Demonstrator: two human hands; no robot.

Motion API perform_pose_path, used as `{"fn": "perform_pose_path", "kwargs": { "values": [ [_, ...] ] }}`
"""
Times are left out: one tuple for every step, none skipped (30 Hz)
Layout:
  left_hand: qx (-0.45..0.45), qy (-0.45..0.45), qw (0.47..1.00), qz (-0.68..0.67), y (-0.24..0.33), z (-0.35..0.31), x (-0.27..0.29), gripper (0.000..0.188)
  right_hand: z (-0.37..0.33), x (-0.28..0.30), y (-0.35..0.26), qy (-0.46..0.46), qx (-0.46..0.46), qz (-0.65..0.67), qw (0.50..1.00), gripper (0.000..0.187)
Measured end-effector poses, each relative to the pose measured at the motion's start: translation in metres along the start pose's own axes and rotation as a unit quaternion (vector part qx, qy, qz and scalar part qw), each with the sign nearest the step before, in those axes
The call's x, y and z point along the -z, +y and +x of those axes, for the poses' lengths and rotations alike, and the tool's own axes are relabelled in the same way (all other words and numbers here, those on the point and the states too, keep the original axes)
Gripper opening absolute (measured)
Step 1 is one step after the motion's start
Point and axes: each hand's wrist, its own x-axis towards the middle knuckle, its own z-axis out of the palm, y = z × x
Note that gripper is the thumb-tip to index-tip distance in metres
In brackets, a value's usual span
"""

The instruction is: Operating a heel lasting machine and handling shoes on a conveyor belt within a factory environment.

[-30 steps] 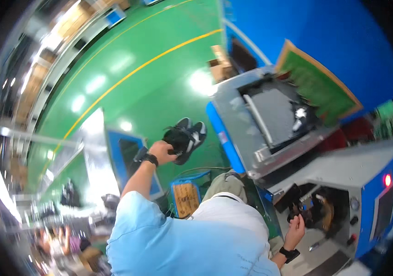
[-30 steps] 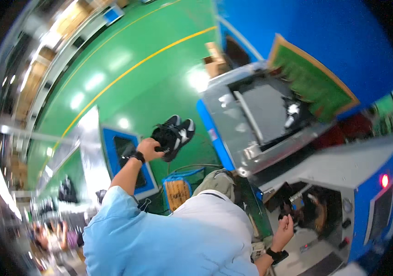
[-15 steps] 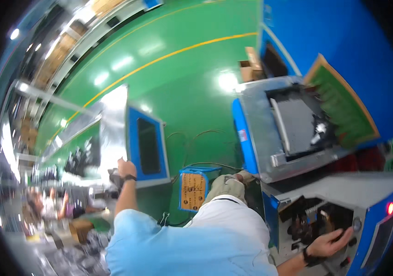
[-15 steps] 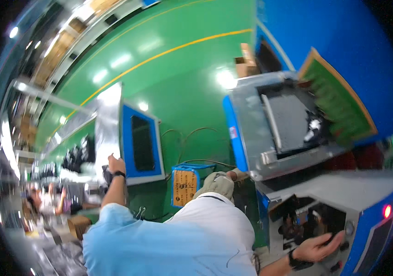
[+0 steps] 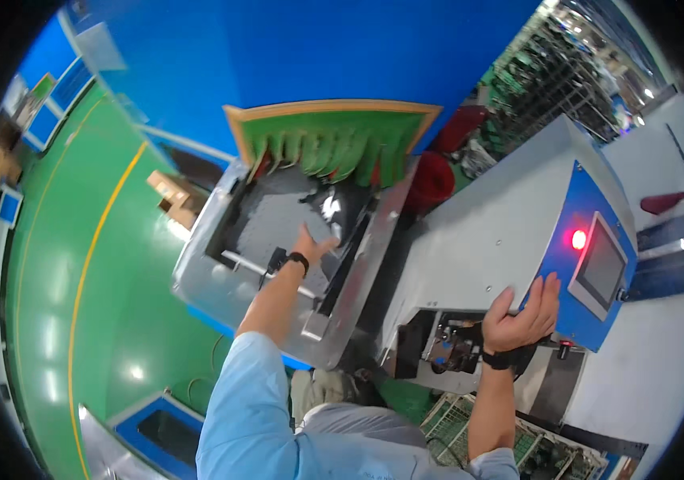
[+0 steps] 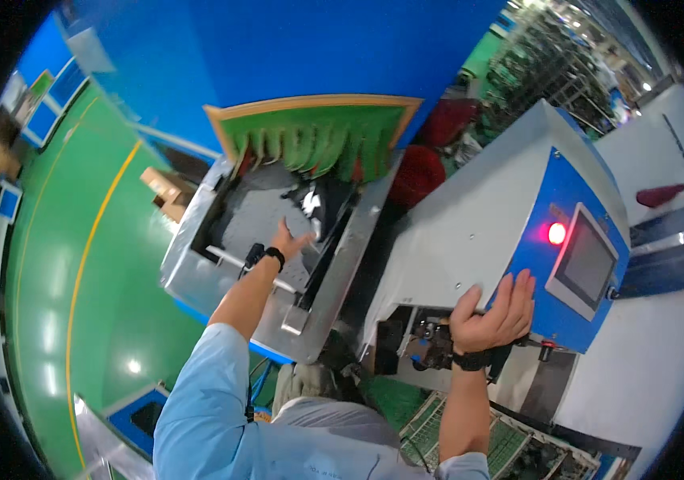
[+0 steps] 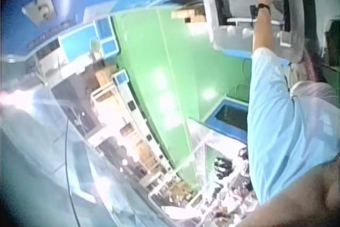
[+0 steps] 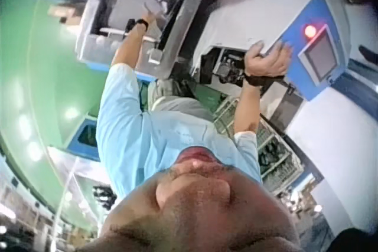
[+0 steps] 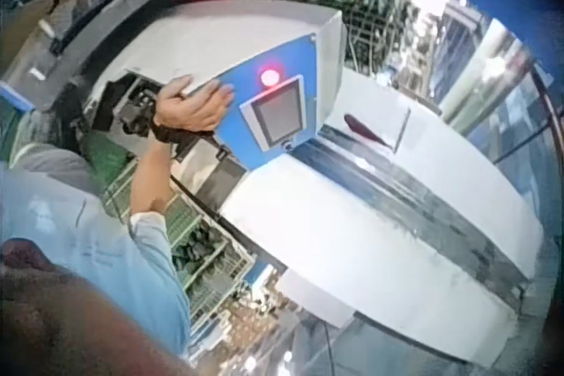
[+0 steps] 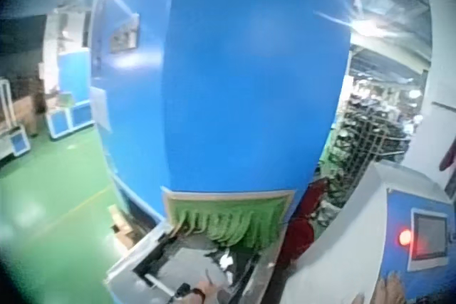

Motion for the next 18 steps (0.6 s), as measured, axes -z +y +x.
{"fn": "perform_pose_path", "kwargs": {
  "values": [
    [0.019, -0.01, 0.999, -0.03, 0.025, 0.019, -0.016, 0.132, -0.002, 0.0, 0.004, 0.01, 0.016, -0.003, 1.0, 0.046],
    [-0.002, 0.011, 0.997, -0.082, 0.003, 0.044, -0.002, 0.137, 0.001, -0.001, -0.011, 0.025, 0.017, 0.031, 0.999, 0.047],
    [0.033, -0.051, 0.991, -0.119, 0.041, 0.039, -0.018, 0.13, -0.002, -0.001, -0.005, 0.018, 0.021, 0.003, 1.0, 0.047],
    [0.067, -0.004, 0.998, -0.017, 0.051, 0.04, -0.06, 0.12, -0.008, -0.002, 0.0, 0.007, 0.02, -0.011, 1.0, 0.048],
    [0.097, 0.062, 0.989, 0.093, 0.054, 0.037, -0.076, 0.111, -0.007, -0.002, -0.004, 0.006, 0.01, -0.011, 1.0, 0.048],
    [0.087, 0.111, 0.983, 0.119, 0.05, 0.033, -0.087, 0.094, -0.006, -0.004, -0.007, 0.002, 0.005, -0.001, 1.0, 0.048],
    [0.05, 0.109, 0.985, 0.122, 0.037, 0.03, -0.088, 0.088, -0.005, -0.005, -0.011, 0.006, -0.003, -0.009, 1.0, 0.048],
    [0.066, 0.052, 0.986, 0.14, 0.036, 0.022, -0.092, 0.077, -0.004, -0.005, -0.008, -0.002, -0.002, -0.01, 1.0, 0.048],
    [0.0, 0.075, 0.99, 0.121, -0.003, 0.019, -0.069, 0.06, 0.001, -0.007, -0.017, -0.002, -0.011, 0.016, 1.0, 0.048],
    [-0.073, -0.004, 0.952, 0.299, -0.005, 0.009, -0.06, 0.051, -0.002, -0.009, -0.009, 0.002, -0.012, 0.013, 1.0, 0.047],
    [0.011, 0.076, 0.993, 0.095, -0.019, 0.005, -0.034, 0.052, 0.002, -0.01, -0.012, 0.012, -0.021, 0.013, 1.0, 0.047],
    [-0.049, 0.07, 0.996, 0.037, -0.018, -0.012, -0.022, 0.054, 0.002, -0.009, -0.008, -0.002, -0.027, 0.019, 0.999, 0.047],
    [-0.043, 0.056, 0.997, 0.029, 0.019, -0.035, -0.026, 0.064, 0.0, -0.004, 0.005, -0.017, -0.03, 0.011, 0.999, 0.047],
    [-0.018, 0.033, 0.998, 0.045, 0.042, -0.05, -0.012, 0.073, 0.002, 0.003, 0.007, -0.049, -0.048, 0.032, 0.997, 0.047],
    [0.01, 0.015, 0.998, 0.064, 0.05, -0.061, 0.003, 0.084, 0.004, 0.009, 0.002, -0.038, -0.058, 0.033, 0.997, 0.047],
    [-0.003, 0.02, 0.997, 0.068, 0.044, -0.061, 0.007, 0.084, 0.007, 0.015, 0.0, -0.068, -0.077, 0.062, 0.993, 0.047],
    [-0.022, 0.023, 0.995, 0.091, 0.024, -0.054, 0.021, 0.089, 0.013, 0.019, -0.01, -0.093, -0.096, 0.103, 0.986, 0.047],
    [-0.049, 0.009, 0.993, 0.106, 0.038, -0.052, 0.016, 0.093, 0.015, 0.03, -0.007, -0.12, -0.113, 0.144, 0.976, 0.045]
  ]
}}
